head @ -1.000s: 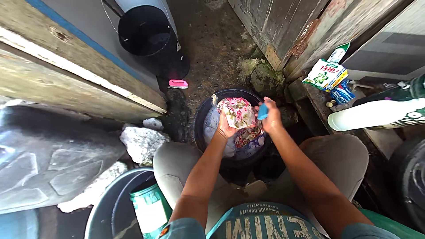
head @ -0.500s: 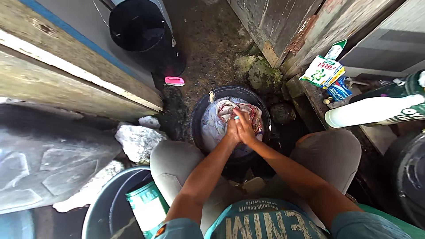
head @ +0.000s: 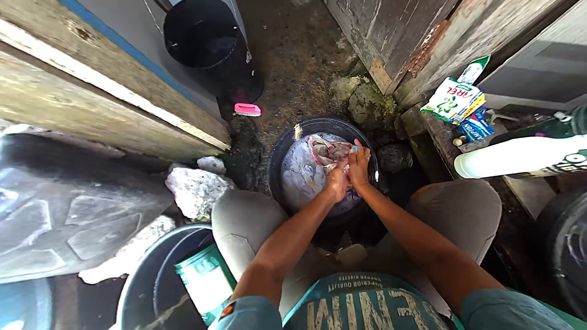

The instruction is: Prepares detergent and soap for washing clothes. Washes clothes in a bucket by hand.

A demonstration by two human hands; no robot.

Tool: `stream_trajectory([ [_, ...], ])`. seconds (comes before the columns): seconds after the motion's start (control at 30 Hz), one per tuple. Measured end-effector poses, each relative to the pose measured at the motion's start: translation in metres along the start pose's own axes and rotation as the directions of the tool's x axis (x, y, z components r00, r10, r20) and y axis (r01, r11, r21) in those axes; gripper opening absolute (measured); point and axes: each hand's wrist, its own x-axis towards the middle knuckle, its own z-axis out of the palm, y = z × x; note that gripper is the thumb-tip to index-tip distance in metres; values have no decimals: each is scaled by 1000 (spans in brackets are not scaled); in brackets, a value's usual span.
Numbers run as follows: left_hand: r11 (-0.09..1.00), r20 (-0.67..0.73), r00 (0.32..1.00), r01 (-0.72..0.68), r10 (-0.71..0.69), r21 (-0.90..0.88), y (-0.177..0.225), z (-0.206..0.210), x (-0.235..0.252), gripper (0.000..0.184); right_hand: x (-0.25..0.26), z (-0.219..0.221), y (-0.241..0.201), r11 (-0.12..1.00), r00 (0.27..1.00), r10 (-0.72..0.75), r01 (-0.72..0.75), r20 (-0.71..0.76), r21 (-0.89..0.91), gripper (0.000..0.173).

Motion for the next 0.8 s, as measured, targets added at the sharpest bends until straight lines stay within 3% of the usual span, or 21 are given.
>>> stream_trajectory([
  [0.1, 994, -172, 980, 95, -104, -62, 38, 12, -12, 49, -46, 10, -36, 967, 966, -251, 248, 53, 52, 51],
  [0.17, 993, -184, 980, 49, -70, -111, 32, 0, -3, 39, -44, 22, -27, 936, 934, -350, 346, 68, 60, 51],
  [0.23, 997, -65, 998, 17, -22, -78, 13, -15, 8, 36, -17, 14, -4, 983, 983, -167, 159, 78, 97, 49],
  [0.3, 1000, 85, 996, -5, 7, -27, 28, -11, 1, 41, 15, 1, 27, 954, 991, 126, -113, -31, 279, 50],
  [0.37, 998, 107, 993, -58, 54, 37, 60, -4, -12, 40, 33, -2, 49, 718, 891, 447, -306, -76, 626, 49],
  [0.43, 994, 45, 998, -49, 45, 96, 72, -12, -3, 42, 28, 3, 51, 345, 768, 628, -421, 127, 839, 47],
  [0.47, 986, 11, 1000, 1, -3, 165, 66, -21, 5, 54, 18, 9, 46, 247, 746, 627, -463, 224, 851, 48],
  [0.5, 972, 10, 998, 61, -65, 229, 56, -29, 14, 70, 5, 17, 34, 290, 777, 579, -480, 248, 828, 44],
  [0.53, 968, 48, 990, 121, -135, 219, 44, -36, 23, 80, -10, 26, 16, 480, 853, 482, -449, 201, 753, 37],
  [0.57, 976, 75, 984, 150, -163, 158, 31, -38, 28, 78, -26, 33, -3, 722, 925, 355, -364, 137, 588, 45],
  [0.6, 988, 91, 984, 147, -150, 40, 19, -38, 30, 65, -39, 34, -21, 889, 968, 226, -251, 109, 383, 56],
  [0.63, 984, 87, 989, 132, -122, -118, 11, -36, 32, 53, -45, 32, -31, 974, 987, 118, -135, 105, 179, 60],
  [0.7, 970, -47, 998, 34, -47, -242, 3, -28, 26, 41, -32, 29, -24, 999, 992, 29, -31, 126, 12, 59],
  [0.8, 998, -168, 984, 56, -54, 8, -7, -4, 10, 36, 6, 19, 23, 993, 992, 112, -109, 60, -53, 62],
])
